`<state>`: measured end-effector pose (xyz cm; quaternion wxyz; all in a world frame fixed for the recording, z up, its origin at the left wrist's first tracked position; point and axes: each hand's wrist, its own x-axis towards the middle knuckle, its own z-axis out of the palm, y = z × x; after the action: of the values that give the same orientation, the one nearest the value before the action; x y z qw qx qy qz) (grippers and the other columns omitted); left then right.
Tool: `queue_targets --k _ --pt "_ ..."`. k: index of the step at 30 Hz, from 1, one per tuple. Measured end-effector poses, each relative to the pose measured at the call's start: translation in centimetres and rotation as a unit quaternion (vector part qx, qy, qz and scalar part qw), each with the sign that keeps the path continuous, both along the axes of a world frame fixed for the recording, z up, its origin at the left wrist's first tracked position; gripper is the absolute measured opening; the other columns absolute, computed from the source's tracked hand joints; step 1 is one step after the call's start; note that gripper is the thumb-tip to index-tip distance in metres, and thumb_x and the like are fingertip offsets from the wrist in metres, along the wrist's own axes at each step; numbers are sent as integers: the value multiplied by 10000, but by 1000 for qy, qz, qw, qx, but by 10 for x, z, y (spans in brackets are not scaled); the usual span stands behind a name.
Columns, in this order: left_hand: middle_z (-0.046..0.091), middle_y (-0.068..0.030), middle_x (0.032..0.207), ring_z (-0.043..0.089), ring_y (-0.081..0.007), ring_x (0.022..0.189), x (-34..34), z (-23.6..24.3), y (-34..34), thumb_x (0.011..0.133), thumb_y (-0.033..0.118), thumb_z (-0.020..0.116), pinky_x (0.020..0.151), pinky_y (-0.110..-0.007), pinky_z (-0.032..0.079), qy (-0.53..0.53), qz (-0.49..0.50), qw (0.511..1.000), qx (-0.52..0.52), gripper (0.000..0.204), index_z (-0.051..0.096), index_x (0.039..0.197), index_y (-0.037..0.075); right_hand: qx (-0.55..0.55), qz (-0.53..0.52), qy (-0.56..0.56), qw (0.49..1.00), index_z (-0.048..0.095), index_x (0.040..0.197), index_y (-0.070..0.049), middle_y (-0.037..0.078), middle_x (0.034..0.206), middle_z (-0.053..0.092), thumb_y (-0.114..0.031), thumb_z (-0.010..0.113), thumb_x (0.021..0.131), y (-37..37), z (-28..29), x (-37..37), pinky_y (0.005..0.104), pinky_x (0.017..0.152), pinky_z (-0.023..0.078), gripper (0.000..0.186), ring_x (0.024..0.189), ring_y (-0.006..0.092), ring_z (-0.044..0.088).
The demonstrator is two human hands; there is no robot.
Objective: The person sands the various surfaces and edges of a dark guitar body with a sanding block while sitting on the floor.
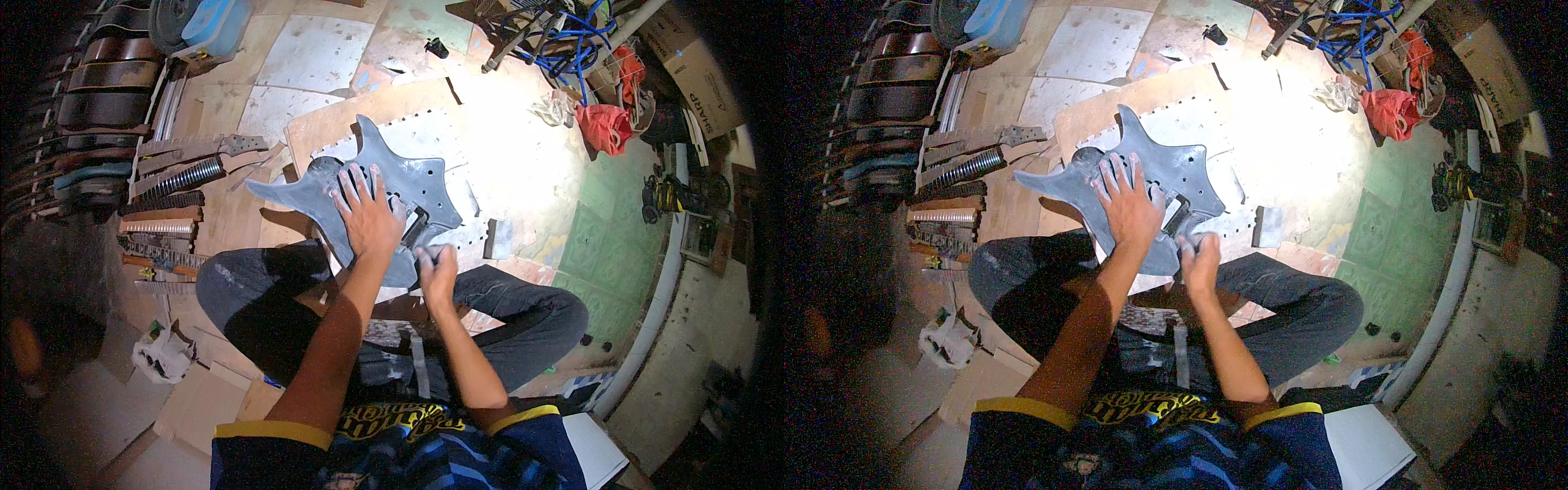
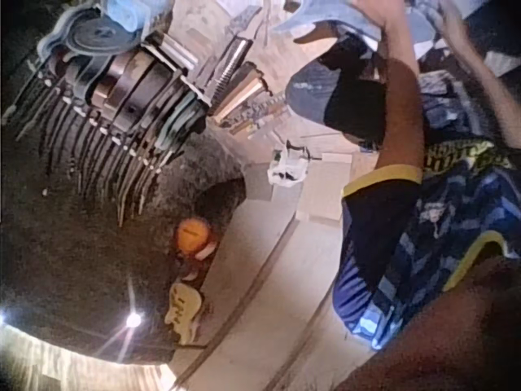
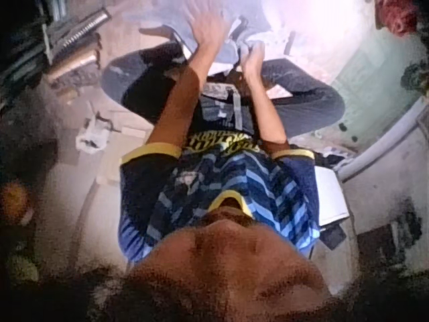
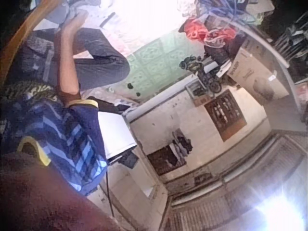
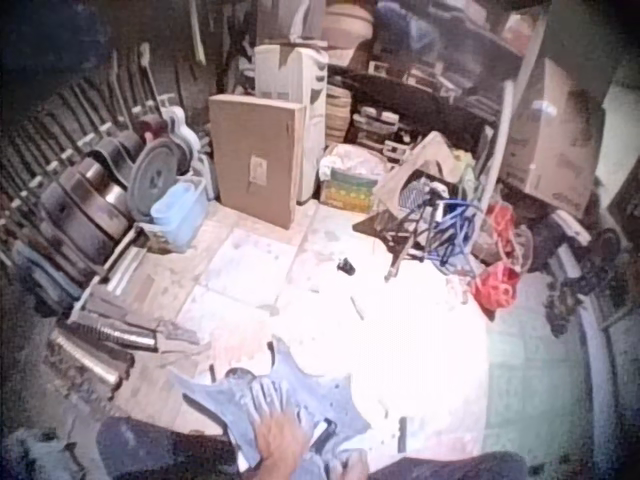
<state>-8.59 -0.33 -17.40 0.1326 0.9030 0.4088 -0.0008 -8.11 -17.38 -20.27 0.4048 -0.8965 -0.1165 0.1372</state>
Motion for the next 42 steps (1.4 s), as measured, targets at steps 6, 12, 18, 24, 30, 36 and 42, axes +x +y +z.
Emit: queue_targets --k 6,12,18,24,30,36,42 --pt "241 -240 1617 158 -428 1510 1 2 -3 899 411 595 1211 -598 105 -11 -12 1000 1 775 338 1553 84 18 -1 -73 997 509 801 2 153 786 536 -111 754 861 -9 -20 -10 389 714 447 277 737 222 498" --pt "235 -246 1617 161 -425 1510 3 3 -3 898 408 596 1210 -602 108 -6 -15 1000 3 777 336 1555 85 34 -111 -6 993 518 829 16 202 818 556 -116 742 862 2 -16 19 447 715 443 263 760 346 547" --pt "264 -236 1610 176 -419 1509 1 0 -3 891 398 589 1210 -597 115 -14 -10 999 27 758 360 1545 90 36 -47 -43 997 512 823 13 165 793 555 -128 712 896 6 -5 21 404 718 436 255 735 275 528" --pt "247 -239 1613 163 -421 1511 0 0 -3 906 379 575 1204 -607 123 -15 -9 1000 25 741 351 1549 86 12 -9 -35 999 514 832 30 210 855 531 -75 708 854 5 0 13 478 762 430 222 808 402 533" --pt "240 -239 1617 159 -419 1513 1 -2 -3 913 381 564 1206 -606 118 -9 -9 1000 22 734 348 1551 91 -1 38 -26 999 530 869 45 215 868 545 -63 698 876 2 -3 -1 462 767 447 199 829 409 543" --pt "237 -235 1620 148 -417 1516 6 2 -5 914 381 560 1208 -607 107 2 -13 1000 13 732 348 1551 90 15 0 -28 999 538 891 40 223 903 544 -39 710 840 6 -3 8 465 790 449 196 874 432 546" --pt "269 -237 1610 164 -423 1512 3 -1 -3 871 418 625 1213 -594 100 -11 -8 1000 28 788 368 1540 88 59 -10 -85 995 522 885 41 242 905 540 -20 718 824 23 15 34 493 767 428 214 883 445 542"
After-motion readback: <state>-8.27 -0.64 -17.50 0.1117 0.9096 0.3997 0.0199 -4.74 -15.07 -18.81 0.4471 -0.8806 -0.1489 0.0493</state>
